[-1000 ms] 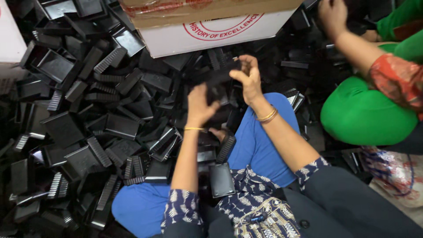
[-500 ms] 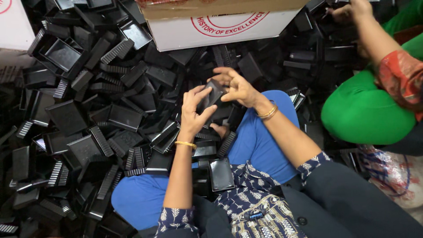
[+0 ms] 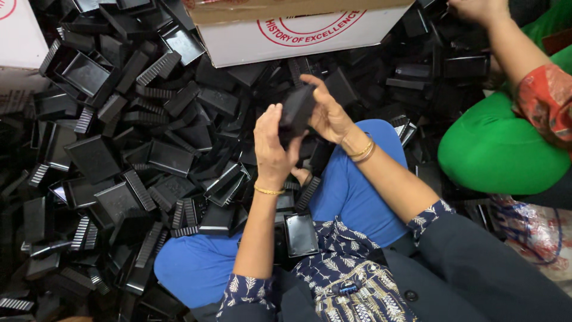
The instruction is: The person sits on the floor and repeatedly picks up small black plastic components from a large pile, inspects them by turning them over, and places them back into the pile or into a nearby cardboard box. The task involves continuous handling and sorting of identical-looking parts.
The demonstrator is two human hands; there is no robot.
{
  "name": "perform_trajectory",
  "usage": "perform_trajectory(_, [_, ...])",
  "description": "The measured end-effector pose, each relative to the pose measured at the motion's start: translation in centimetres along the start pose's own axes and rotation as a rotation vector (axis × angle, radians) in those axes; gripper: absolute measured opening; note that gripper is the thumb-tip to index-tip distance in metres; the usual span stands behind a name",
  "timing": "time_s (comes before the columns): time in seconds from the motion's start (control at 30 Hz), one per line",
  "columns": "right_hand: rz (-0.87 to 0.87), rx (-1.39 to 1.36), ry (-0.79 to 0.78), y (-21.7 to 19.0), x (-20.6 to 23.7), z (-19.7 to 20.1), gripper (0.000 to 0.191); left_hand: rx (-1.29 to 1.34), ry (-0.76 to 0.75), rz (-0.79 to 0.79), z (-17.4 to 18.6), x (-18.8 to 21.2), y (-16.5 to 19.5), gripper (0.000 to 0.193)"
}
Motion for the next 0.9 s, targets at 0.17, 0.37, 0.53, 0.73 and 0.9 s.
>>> perform_trajectory(0.17, [-0.13,0.168,-0.07,0.5,0.2,0.4,0.067,-0.084,-0.017,0.209,0.9,0.6,-1.3,0.04])
perform_trajectory(0.37, [0.113,0.554,-0.082,1.6,-0.1,2.8,0.033,0.074,-0.048,0.421,2.4,-0.3,-0.7,0.036])
perform_trajectory(0.53, [0.068,1.018,-0.026,2.9,-1.0,3.3,0.049,0.159,0.177,-0.139,4.8,-8.5,1.8,0.027])
perform_trajectory(0.73, [-0.409,2.152,-0.41,6.3,-2.0,2.0,0.068,-0.402,0.275,-0.159,4.7,-19.6,-1.1,0.033])
perform_trajectory(0.9, [-0.91,2.205,-0.501,9.3,-1.3,1.8,0.088,-0.169,-0.144,0.096,-0.2,-8.6,-4.2,0.025])
Point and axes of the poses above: each hand's wrist, its own x-axis away from the middle knuckle, its own z-axis out of the back of the hand, y = z × x, the point moved 1 cm from there along -x, towards the middle knuckle, and after that the axes turned 6 degrees about z, right-handed, at the moved point
